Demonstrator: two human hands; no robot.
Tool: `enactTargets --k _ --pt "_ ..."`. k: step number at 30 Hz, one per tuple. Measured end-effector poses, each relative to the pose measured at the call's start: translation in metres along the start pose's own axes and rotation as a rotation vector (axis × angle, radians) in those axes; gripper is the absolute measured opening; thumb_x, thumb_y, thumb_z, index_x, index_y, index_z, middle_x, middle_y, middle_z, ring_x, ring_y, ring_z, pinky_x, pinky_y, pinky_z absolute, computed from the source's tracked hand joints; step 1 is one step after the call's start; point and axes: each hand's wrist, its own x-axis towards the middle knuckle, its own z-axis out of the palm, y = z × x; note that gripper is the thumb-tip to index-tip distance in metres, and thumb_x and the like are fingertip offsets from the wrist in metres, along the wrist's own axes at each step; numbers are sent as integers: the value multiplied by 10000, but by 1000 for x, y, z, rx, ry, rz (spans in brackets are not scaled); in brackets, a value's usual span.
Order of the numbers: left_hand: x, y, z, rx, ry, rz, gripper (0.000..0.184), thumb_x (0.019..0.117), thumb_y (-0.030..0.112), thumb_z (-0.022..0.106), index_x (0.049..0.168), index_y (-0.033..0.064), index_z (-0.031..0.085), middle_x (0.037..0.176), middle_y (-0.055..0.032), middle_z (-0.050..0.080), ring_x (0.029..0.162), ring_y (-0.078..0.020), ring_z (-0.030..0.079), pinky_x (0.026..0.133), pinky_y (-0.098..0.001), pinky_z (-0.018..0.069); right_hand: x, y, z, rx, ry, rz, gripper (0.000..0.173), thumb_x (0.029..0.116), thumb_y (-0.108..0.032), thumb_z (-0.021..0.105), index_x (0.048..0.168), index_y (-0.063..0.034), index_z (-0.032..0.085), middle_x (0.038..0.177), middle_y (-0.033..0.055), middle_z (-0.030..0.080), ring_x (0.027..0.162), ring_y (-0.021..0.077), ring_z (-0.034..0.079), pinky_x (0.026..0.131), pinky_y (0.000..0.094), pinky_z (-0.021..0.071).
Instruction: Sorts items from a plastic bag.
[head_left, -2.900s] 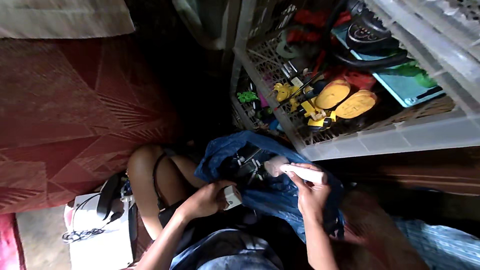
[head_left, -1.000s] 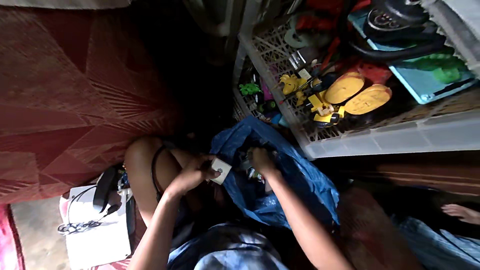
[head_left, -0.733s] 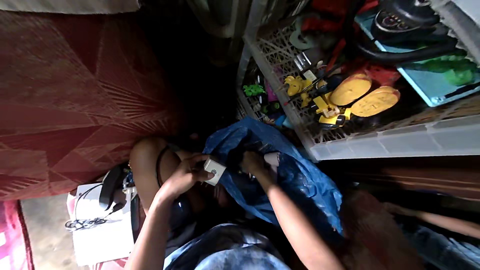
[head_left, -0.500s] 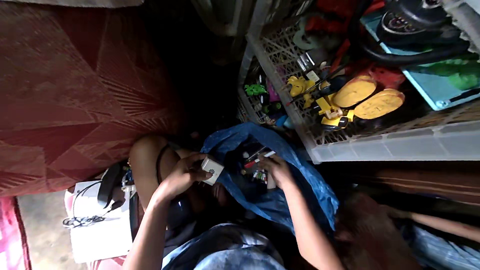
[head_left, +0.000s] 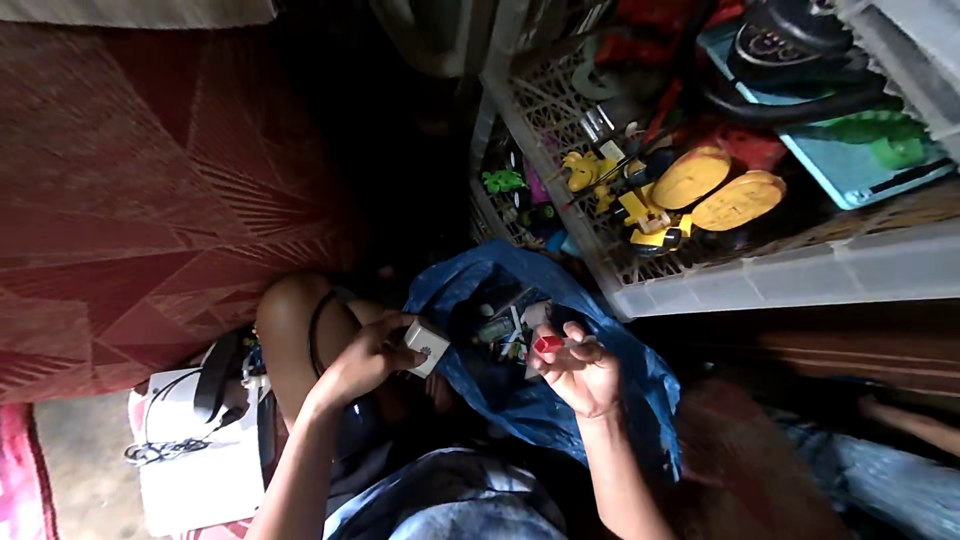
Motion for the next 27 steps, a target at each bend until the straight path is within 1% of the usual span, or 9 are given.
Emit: enactTargets --k 3,8,12,15,17,21,23,25,27 --pt "-4 3 2 51 -4 2 420 890 48 656 1302 -4 594 1189 -78 623 927 -42 640 804 -212 550 -3 3 -1 161 4 -2 150 865 -115 679 954 -105 798 989 92 762 882 179 748 791 279 620" --pt "-7 5 2 109 -16 15 425 901 54 660 1316 -1 586 1183 -74 628 901 -30 642 781 -202 550 -6 3 -3 285 -1 6 137 853 -52 677 940 -44 782 989 126 753 884 203 750 794 277 622" --pt "-12 2 1 141 88 46 449 885 65 690 1320 -11 603 1358 -164 540 993 -85 627 818 -220 534 -7 0 -1 250 -20 -16 143 850 -55 680 946 -54 787 1007 116 756 899 194 749 805 273 619" --pt "-19 3 -3 147 130 52 453 873 86 704 1308 7 604 1234 -113 590 908 -41 626 773 -190 533 -7 -2 0 149 -51 -30 172 874 -65 676 1005 -65 787 1064 108 756 940 184 747 838 276 613" --pt "-25 4 -9 155 129 56 454 874 110 700 1305 14 590 1066 -26 667 854 13 634 762 -173 536 -7 -3 6 -43 63 -66 173 876 -61 686 998 -98 803 1034 76 774 920 148 753 839 262 617" --pt "-39 -2 -21 84 157 56 465 914 101 597 1376 64 557 1063 33 689 842 44 648 759 -166 553 -7 1 19 -459 430 -152 272 884 72 541 926 -101 748 930 44 775 817 133 751 795 287 634" --pt "-40 -11 -25 -67 183 100 396 894 73 508 1269 128 622 974 123 690 771 78 628 700 -130 535 -7 2 19 -541 465 -177 281 915 97 495 962 -66 720 961 51 771 820 151 754 793 306 642" --pt "-36 -19 -19 -206 175 159 358 888 128 410 1082 233 692 868 203 663 668 121 550 596 -83 459 -6 3 20 -604 477 -198 285 935 102 462 984 -50 698 948 44 769 799 147 754 778 305 646" --pt "-32 -9 -1 -150 124 152 304 995 237 407 987 197 709 858 180 673 718 104 582 651 -113 492 -6 5 24 -717 467 -207 269 954 77 460 975 -71 685 881 -7 766 730 105 741 721 271 641"
